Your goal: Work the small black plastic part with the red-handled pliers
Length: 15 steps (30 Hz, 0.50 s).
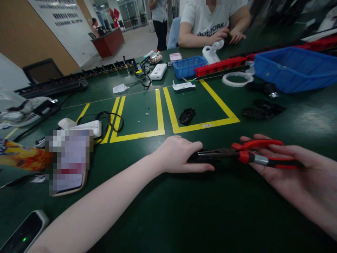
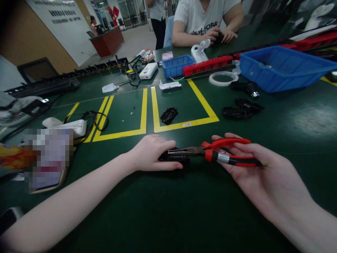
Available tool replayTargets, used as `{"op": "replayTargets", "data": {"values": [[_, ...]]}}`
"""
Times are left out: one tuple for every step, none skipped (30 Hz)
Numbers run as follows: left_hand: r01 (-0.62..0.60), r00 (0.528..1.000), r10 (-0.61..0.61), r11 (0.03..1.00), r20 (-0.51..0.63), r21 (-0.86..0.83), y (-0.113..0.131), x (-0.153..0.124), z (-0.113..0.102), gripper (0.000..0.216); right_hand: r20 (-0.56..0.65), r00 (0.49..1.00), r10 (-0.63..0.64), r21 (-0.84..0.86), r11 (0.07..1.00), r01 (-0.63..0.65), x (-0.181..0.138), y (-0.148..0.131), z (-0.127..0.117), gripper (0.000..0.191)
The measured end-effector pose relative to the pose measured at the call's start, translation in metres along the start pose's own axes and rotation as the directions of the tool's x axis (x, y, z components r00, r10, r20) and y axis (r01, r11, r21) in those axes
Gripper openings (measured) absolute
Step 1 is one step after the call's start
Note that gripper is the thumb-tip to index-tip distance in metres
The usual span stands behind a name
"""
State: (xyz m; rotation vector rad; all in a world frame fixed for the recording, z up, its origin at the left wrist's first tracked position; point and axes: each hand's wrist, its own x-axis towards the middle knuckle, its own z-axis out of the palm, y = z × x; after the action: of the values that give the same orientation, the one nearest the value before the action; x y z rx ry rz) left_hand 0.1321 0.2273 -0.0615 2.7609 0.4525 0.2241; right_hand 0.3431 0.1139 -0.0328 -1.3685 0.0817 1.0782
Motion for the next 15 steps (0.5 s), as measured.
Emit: {"op": "replayTargets", "data": {"values": [[-0.002,1.0,0.002,1.0,-0.001,-0.003,-0.0001,0.0,0.0,0.052,0.004,1.0,-0.003,0.007,1.0,0.003,0.0,-0.0002,0.0,0.039],[-0.005,1.0,0.005,1.0,-0.001,-0.007,-0.0002,0.0,0.0,0.052,0.006,1.0,-0.004,0.01,1.0,0.004,-0.0001,-0.0003,0.0,0.038],[-0.009,1.0,0.009,1.0,-0.003,-0.012,-0.0004,0.0,0.0,0.052,0.006,1.0,-0.006,0.009,1.0,0.006,-0.0002,-0.0004,0.0,0.038],[-0.011,1.0,0.011,1.0,-0.004,-0.016,-0.0005,0.0,0.0,0.051,0.005,1.0,-0.005,0.003,1.0,0.005,-0.0004,-0.0005,0.0001,0.038],[-0.012,1.0,0.012,1.0,-0.005,-0.021,-0.0006,0.0,-0.0001,0.051,0.004,1.0,-0.005,-0.005,1.0,0.005,-0.0007,-0.0005,0.0002,0.038],[-0.013,1.0,0.013,1.0,-0.003,-0.025,-0.0006,0.0,-0.0001,0.05,0.004,1.0,-0.003,-0.014,1.0,0.003,-0.0011,-0.0004,0.0003,0.038],[-0.012,1.0,0.012,1.0,-0.002,-0.029,-0.0006,0.0,-0.0001,0.05,0.006,1.0,-0.001,-0.02,1.0,0.001,-0.0015,-0.0004,0.0004,0.038],[-0.01,1.0,0.01,0.999,-0.002,-0.031,-0.0006,-0.0001,-0.0001,0.05,0.004,1.0,-0.001,-0.024,1.0,0.001,-0.002,-0.0003,0.0004,0.037],[-0.01,1.0,0.01,0.999,-0.003,-0.032,-0.0005,-0.0001,0.0,0.05,0.001,1.0,0.0,-0.027,1.0,0.0,-0.0024,-0.0002,0.0005,0.037],[-0.011,1.0,0.011,0.999,-0.004,-0.033,-0.0004,-0.0001,0.0,0.05,-0.006,1.0,0.0,-0.027,1.0,0.0,-0.0028,-0.0001,0.0006,0.037],[-0.014,1.0,0.014,0.999,-0.008,-0.032,-0.0004,0.0,0.0001,0.05,-0.01,1.0,0.0,-0.026,1.0,0.0,-0.0032,0.0,0.0009,0.037],[-0.017,1.0,0.016,0.999,-0.012,-0.029,-0.0003,0.0,0.0003,0.05,-0.011,1.0,-0.002,-0.025,1.0,0.001,-0.0034,0.0001,0.0013,0.037],[-0.018,1.0,0.017,0.999,-0.015,-0.026,-0.0004,0.0,0.0005,0.05,-0.01,1.0,-0.003,-0.025,1.0,0.003,-0.0036,0.0001,0.0018,0.037],[-0.019,1.0,0.018,1.0,-0.016,-0.024,-0.0005,0.0001,0.0008,0.05,-0.01,1.0,-0.004,-0.027,1.0,0.003,-0.0036,0.0001,0.0024,0.037],[-0.02,1.0,0.019,1.0,-0.017,-0.021,-0.0008,0.0001,0.0012,0.05,-0.009,1.0,0.0,-0.031,1.0,0.0,-0.0036,0.0001,0.0032,0.037]]}}
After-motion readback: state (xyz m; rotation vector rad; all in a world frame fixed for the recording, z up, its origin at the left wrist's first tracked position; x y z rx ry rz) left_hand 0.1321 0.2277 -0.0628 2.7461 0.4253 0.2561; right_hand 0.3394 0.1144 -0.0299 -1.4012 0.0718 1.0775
